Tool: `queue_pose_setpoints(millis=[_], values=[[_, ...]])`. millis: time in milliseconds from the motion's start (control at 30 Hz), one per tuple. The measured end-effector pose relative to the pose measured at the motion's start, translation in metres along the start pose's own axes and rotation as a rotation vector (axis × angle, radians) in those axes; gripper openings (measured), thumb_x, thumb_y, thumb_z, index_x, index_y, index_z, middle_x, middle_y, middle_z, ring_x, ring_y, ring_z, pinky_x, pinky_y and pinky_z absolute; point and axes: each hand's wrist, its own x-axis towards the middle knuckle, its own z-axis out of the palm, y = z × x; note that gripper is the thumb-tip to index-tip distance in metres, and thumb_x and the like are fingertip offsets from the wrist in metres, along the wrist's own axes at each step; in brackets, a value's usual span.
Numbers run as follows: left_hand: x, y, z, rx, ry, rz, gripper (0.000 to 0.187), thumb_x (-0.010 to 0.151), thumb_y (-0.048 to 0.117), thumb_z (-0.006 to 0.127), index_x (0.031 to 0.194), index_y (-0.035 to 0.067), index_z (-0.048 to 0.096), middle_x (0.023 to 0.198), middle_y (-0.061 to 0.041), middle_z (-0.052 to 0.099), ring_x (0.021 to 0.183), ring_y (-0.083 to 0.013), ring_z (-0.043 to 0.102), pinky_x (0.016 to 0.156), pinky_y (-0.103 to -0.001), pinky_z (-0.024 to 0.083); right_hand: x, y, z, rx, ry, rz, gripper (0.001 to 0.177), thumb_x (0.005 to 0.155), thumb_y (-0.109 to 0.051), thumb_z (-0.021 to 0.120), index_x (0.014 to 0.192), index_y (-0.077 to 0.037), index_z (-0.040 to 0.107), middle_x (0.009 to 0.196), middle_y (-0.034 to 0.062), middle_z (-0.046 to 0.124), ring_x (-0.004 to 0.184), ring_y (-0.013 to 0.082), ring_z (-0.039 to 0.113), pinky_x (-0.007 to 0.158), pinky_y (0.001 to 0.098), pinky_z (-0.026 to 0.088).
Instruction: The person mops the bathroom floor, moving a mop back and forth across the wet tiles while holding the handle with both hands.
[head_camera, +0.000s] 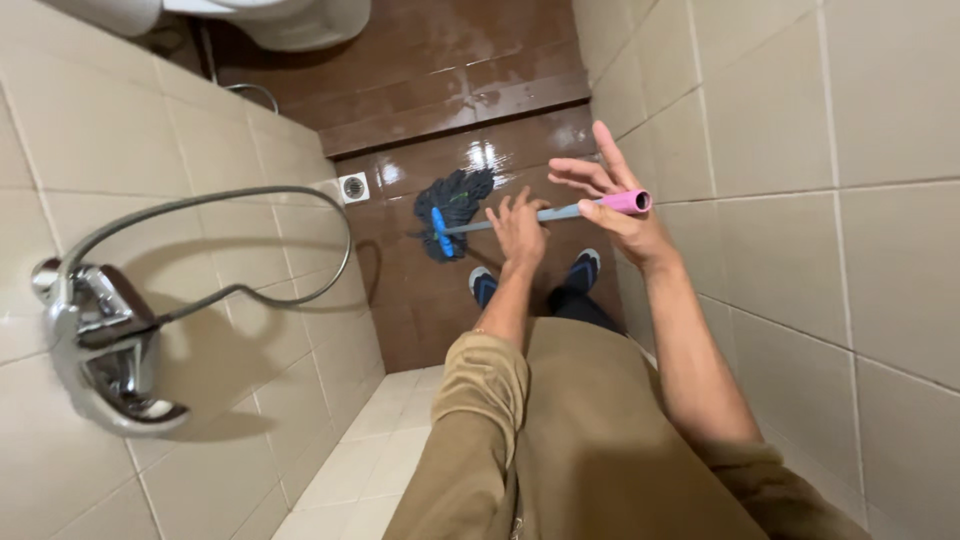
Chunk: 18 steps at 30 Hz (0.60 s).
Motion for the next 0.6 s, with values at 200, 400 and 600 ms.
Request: queue_pose_setpoints(millis=[200,400,600], values=[[-0.002,-0.071,-0.028,0.033,-0.039,-0.162,0.062,0.069,0.01,0.087,0.126,0.03,0.071,0.155,-0.002,0.047,0.146,-0.0335,0.037,0.125,-0.059,0.01,0.025,0.039,0.054,0.044,-0.042,0.05,0.094,0.097,-0.011,0.071,0.17,-0.014,0.011,0.15,0.0227,0.056,0.142,0.0372,0.055,0.122,0.0491,0.041],[-0.01,-0.145,-0.042,0.078,-0.016,-0.317,0.068,0.077,0.008,0.08,0.138,0.034,0.063,0.158,0.0,0.045,0.147,-0.0339,0.037,0.125,-0.059,0.012,0.036,0.084,0.106,0.05,-0.086,0.098,0.084,0.099,-0.014,0.069,0.168,-0.01,0.02,0.15,0.0222,0.056,0.141,0.0351,0.055,0.12,0.0471,0.043],[-0.021,-0.184,-0.055,0.037,-0.024,-0.413,0.065,0.085,0.013,0.074,0.143,0.036,0.056,0.158,0.002,0.044,0.149,-0.033,0.035,0.125,-0.06,0.012,0.042,0.107,0.138,-0.036,-0.177,0.084,0.079,0.101,-0.015,0.068,0.167,-0.007,0.025,0.15,0.023,0.056,0.139,0.0344,0.057,0.119,0.0459,0.044]])
